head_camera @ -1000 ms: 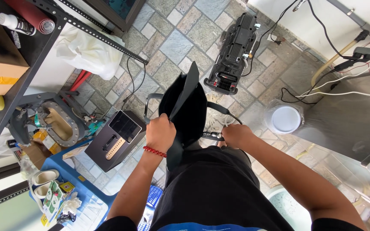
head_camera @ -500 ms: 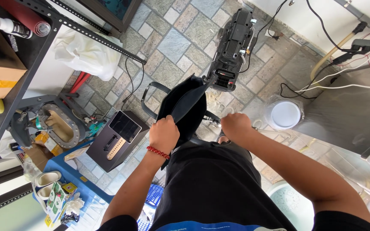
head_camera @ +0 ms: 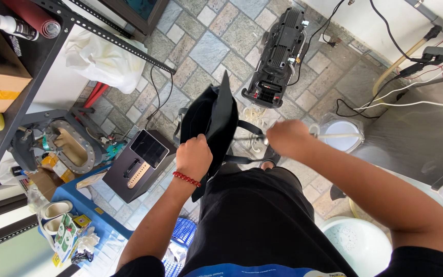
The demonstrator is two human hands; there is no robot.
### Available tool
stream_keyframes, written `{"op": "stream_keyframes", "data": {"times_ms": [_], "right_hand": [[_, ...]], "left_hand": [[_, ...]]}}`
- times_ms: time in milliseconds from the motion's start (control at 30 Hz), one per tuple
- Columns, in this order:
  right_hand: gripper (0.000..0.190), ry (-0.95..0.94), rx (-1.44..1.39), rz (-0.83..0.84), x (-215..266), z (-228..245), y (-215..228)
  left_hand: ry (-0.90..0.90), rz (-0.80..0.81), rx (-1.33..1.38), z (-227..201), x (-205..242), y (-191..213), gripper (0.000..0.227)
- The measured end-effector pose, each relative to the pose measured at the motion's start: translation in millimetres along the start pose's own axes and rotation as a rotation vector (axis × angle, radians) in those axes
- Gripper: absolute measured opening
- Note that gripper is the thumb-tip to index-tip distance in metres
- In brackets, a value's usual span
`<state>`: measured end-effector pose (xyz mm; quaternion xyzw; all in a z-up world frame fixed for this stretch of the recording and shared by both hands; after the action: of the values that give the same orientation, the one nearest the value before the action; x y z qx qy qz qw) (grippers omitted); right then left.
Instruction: Cleaning the interior and exterior of a black leather tote bag using brushes, soap, and cloths.
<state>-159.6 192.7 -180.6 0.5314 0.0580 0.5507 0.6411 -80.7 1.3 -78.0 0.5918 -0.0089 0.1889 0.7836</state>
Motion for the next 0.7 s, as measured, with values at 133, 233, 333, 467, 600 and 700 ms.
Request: {"op": "stream_keyframes", "data": {"times_ms": [133, 233, 333, 467, 600, 700], "right_hand": [[0.017, 0.026, 0.006, -0.099, -2.1, 6.0, 8.4], [0.017, 0.042, 0.016, -0.114, -13.4, 16.8, 7.6], [0.018, 0.022, 0.026, -0.097, -35.0, 29.2, 0.9], [0.023, -0.057, 0.038, -0.06, -42.7, 41.5, 0.7], [0.028, 0.008, 0.13, -0.078, -35.6, 61.3, -8.9], [0.021, 0.135, 0.102, -0.092, -51.0, 73.0, -51.9]], "left_hand": [[-0.002, -0.02, -0.01, -3.4, -0.7, 1.5, 0.01], [-0.03, -0.025, -0.005, -10.9, -0.3, 2.5, 0.011], [-0.063, -0.036, -0.008, -14.6, 2.7, 1.1, 0.009], [-0.092, -0.072, 0.004, -21.0, 6.9, 22.1, 0.013], [-0.049, -0.188, 0.057, -9.3, 1.4, 42.4, 0.038], [-0.026, -0.321, 0.128, 5.2, 1.4, 65.7, 0.034]]}}
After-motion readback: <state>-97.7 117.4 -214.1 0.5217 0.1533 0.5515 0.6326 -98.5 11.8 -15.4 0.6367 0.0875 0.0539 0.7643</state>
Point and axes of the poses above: each hand's wrist, its own x-axis away from the middle knuckle, its own y-axis out of the back of the hand, z = x × y, the point moved 9 cm from there along -x, towards the middle knuckle, and after that the axes turned 3 degrees about z, right-handed, at the moved point
